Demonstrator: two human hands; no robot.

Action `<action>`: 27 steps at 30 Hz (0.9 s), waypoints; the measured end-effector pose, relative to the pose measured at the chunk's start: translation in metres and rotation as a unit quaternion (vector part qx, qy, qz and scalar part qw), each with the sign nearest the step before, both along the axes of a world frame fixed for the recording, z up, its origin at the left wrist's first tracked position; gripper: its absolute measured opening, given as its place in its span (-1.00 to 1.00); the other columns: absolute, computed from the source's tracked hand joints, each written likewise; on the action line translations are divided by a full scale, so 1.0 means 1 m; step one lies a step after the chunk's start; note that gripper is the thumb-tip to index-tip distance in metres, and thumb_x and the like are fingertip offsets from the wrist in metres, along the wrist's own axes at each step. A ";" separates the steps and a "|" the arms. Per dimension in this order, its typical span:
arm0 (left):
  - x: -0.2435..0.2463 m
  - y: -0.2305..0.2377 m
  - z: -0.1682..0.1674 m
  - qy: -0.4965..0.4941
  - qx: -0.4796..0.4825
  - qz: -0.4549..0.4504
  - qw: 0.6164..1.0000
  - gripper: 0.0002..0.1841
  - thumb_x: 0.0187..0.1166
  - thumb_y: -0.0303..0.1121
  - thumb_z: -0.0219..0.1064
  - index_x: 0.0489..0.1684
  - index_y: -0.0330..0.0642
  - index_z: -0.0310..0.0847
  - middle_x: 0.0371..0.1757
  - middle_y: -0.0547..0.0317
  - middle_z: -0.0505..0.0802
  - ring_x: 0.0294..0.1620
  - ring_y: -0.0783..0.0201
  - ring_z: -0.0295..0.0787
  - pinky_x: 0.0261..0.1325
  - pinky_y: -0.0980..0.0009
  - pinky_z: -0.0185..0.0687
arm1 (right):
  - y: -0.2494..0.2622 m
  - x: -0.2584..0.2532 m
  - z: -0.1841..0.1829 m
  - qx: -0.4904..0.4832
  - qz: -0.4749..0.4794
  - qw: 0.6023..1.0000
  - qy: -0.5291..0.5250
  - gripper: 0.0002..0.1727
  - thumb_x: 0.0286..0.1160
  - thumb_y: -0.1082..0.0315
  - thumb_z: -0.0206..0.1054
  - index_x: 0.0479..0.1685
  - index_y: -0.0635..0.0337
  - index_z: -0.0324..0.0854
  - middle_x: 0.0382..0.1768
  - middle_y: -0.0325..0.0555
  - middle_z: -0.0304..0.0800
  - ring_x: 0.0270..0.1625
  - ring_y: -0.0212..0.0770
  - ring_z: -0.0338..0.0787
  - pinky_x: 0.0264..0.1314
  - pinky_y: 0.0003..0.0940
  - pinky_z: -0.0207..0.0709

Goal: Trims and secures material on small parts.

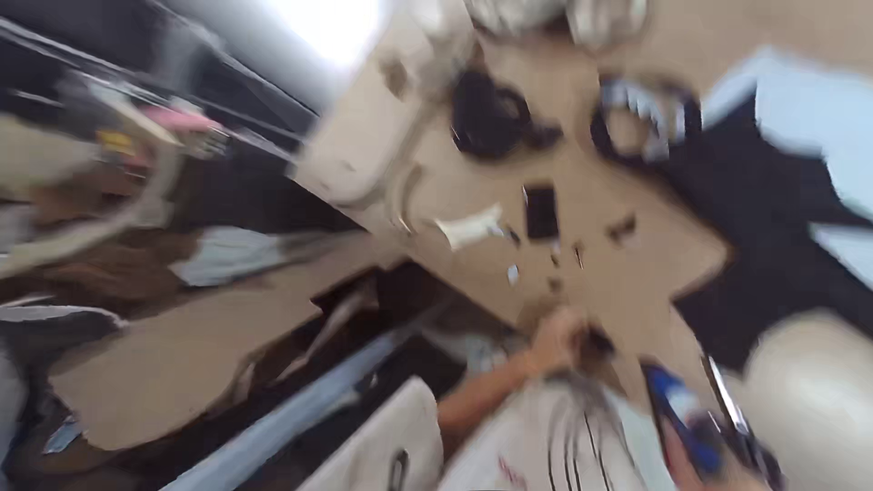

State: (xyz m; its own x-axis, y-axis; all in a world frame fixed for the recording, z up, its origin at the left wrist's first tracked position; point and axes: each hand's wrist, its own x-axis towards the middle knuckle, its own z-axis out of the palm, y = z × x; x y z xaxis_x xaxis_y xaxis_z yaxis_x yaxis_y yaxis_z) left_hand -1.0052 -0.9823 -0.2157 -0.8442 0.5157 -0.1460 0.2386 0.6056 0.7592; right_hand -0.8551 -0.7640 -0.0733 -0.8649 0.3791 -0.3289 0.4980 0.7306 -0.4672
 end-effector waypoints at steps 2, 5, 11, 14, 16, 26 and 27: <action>0.017 0.002 -0.011 -0.001 -0.012 -0.013 1.000 -0.77 0.59 -0.24 0.36 0.07 -0.01 0.83 0.28 0.08 0.83 0.37 0.12 0.72 0.38 0.10 0.70 | -0.029 0.009 -0.012 -0.003 -0.014 1.000 0.005 -0.49 0.52 -0.03 0.43 0.06 0.31 0.73 -0.38 0.02 0.87 -0.35 -0.09 0.90 -0.29 0.04 0.77; 0.010 -0.003 -0.015 0.017 -0.007 -0.055 0.998 -0.79 0.64 -0.32 0.35 0.07 -0.19 0.79 0.47 0.00 0.72 0.49 0.01 0.62 0.53 0.06 0.56 | -0.054 0.003 -0.046 -0.014 -0.054 0.998 -0.019 -0.60 0.49 0.00 0.44 -0.16 0.22 0.80 -0.47 -0.15 0.87 -0.42 -0.31 0.86 -0.34 -0.23 0.75; 0.004 -0.007 -0.013 0.048 0.023 -0.068 0.996 -0.84 0.63 -0.41 0.34 -0.03 -0.28 0.76 0.34 -0.03 0.77 0.38 0.01 0.67 0.40 0.13 0.62 | -0.077 -0.005 -0.064 0.009 -0.046 0.999 -0.009 -0.63 0.42 0.07 0.45 -0.17 0.25 0.82 -0.55 -0.17 0.83 -0.51 -0.36 0.80 -0.44 -0.37 0.65; 0.002 -0.007 -0.015 0.047 0.023 -0.070 0.996 -0.85 0.63 -0.41 0.35 -0.04 -0.29 0.75 0.35 -0.05 0.75 0.37 0.01 0.67 0.39 0.13 0.62 | -0.083 -0.011 -0.068 0.015 -0.042 0.999 -0.005 -0.64 0.42 0.06 0.44 -0.18 0.24 0.81 -0.57 -0.16 0.81 -0.51 -0.34 0.80 -0.45 -0.35 0.64; 0.001 -0.006 -0.015 0.044 0.018 -0.072 0.996 -0.85 0.60 -0.41 0.36 -0.05 -0.29 0.74 0.36 -0.06 0.74 0.37 0.00 0.67 0.38 0.14 0.63 | -0.085 -0.016 -0.070 0.016 -0.037 0.999 -0.012 -0.65 0.44 0.06 0.43 -0.18 0.22 0.81 -0.56 -0.17 0.81 -0.51 -0.32 0.80 -0.44 -0.33 0.64; -0.007 0.002 -0.035 0.070 0.029 -0.037 0.996 -0.86 0.62 -0.39 0.36 -0.17 -0.26 0.79 0.25 0.01 0.81 0.25 0.07 0.75 0.27 0.21 0.72 | -0.097 -0.025 -0.074 0.020 -0.044 0.998 -0.045 -0.63 0.45 0.05 0.37 -0.13 0.21 0.80 -0.55 -0.16 0.82 -0.49 -0.26 0.82 -0.42 -0.25 0.66; -0.008 0.002 -0.037 0.071 0.028 -0.036 0.996 -0.87 0.61 -0.39 0.37 -0.17 -0.26 0.79 0.25 0.00 0.82 0.25 0.07 0.75 0.27 0.21 0.72 | -0.096 -0.024 -0.075 0.021 -0.048 0.998 -0.035 -0.61 0.46 0.05 0.38 -0.09 0.22 0.81 -0.53 -0.15 0.83 -0.48 -0.27 0.83 -0.41 -0.25 0.67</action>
